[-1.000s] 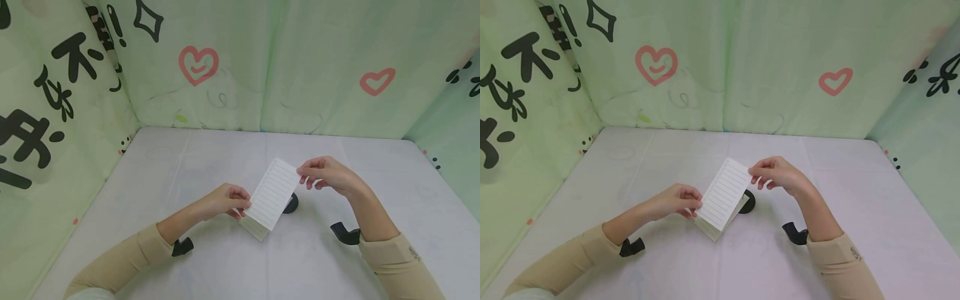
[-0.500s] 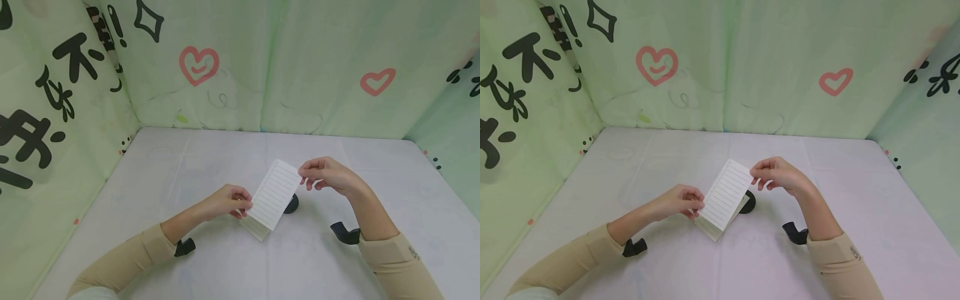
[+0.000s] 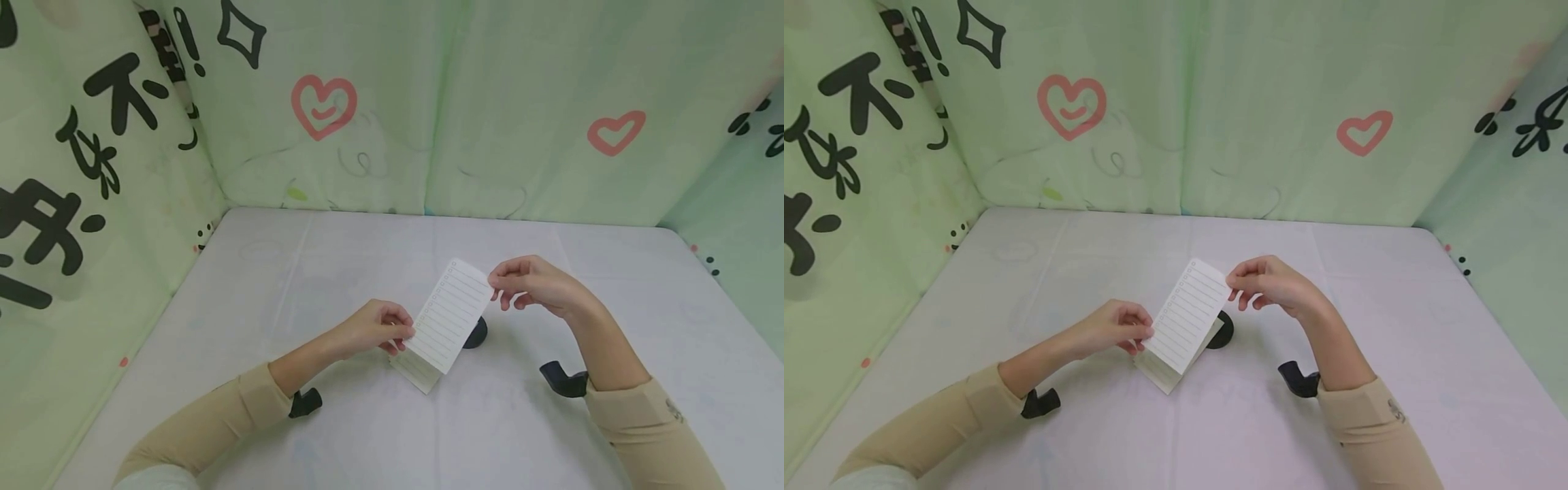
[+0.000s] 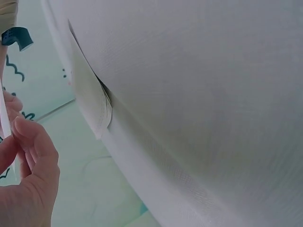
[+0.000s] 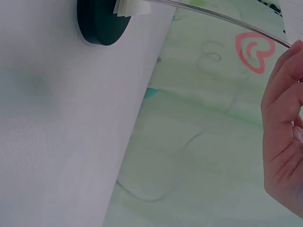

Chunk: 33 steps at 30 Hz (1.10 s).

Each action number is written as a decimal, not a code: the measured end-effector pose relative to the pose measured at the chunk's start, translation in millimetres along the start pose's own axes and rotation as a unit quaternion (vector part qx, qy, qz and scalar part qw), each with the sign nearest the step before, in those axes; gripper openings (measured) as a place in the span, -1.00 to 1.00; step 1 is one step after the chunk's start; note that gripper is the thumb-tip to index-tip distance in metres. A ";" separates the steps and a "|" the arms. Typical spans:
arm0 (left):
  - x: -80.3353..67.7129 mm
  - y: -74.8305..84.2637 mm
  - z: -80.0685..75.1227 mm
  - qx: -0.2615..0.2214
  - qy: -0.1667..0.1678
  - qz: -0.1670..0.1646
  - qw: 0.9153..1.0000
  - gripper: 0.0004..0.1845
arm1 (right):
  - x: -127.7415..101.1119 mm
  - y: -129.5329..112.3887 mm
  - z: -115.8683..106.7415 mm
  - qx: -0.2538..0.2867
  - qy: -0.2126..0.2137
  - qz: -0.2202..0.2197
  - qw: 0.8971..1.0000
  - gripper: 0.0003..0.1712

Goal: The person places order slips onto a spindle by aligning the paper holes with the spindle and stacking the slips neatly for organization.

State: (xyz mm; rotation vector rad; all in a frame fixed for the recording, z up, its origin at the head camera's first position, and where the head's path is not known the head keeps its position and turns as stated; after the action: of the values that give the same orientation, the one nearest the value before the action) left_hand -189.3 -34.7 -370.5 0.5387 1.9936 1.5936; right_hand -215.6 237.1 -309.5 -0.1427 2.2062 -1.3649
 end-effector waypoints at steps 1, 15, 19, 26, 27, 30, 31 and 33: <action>0.4 -0.2 0.1 0.000 0.002 0.000 1.000 -0.86 | 0.4 0.1 -0.1 -0.001 0.001 0.001 1.000 -0.74; 5.4 -16.0 -1.1 0.027 -0.001 -0.057 0.998 -0.90 | 21.5 26.1 2.6 -0.043 -0.022 0.047 0.998 -0.75; 6.1 -20.9 -1.8 0.037 -0.003 -0.096 0.995 -0.92 | 26.6 33.4 4.7 -0.062 -0.052 0.056 0.995 -0.75; 7.6 -25.8 -4.3 0.039 -0.021 -0.150 0.988 -0.92 | 37.2 45.9 6.5 -0.091 -0.065 0.088 0.990 -0.77; 8.0 -26.6 -4.6 0.036 -0.023 -0.156 0.987 -0.92 | 38.8 47.2 6.8 -0.092 -0.065 0.094 0.989 -0.78; 9.6 -29.1 -5.4 0.030 -0.029 -0.171 0.984 -0.92 | 43.5 50.8 7.8 -0.103 -0.070 0.104 0.987 -0.79; 10.1 -29.7 -5.6 0.026 -0.030 -0.175 0.984 -0.92 | 45.0 51.5 8.3 -0.105 -0.070 0.109 0.986 -0.79; 11.0 -30.3 -5.9 0.021 -0.035 -0.183 0.982 -0.92 | 47.8 52.8 9.1 -0.111 -0.070 0.118 0.984 -0.80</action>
State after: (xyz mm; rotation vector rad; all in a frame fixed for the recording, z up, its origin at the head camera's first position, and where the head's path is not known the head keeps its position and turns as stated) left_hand -201.1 -39.4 -400.7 0.2210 1.9439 1.2933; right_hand -242.0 238.2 -376.2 -0.0519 2.1716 -0.9526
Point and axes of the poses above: each hand's wrist, its own x-axis towards the middle knuckle, its own z-axis out of the palm, y = z × x, the point moved 1 cm from there along x, towards the middle knuckle, and after that the axes turned 6 degrees about z, right-handed, at the moved point
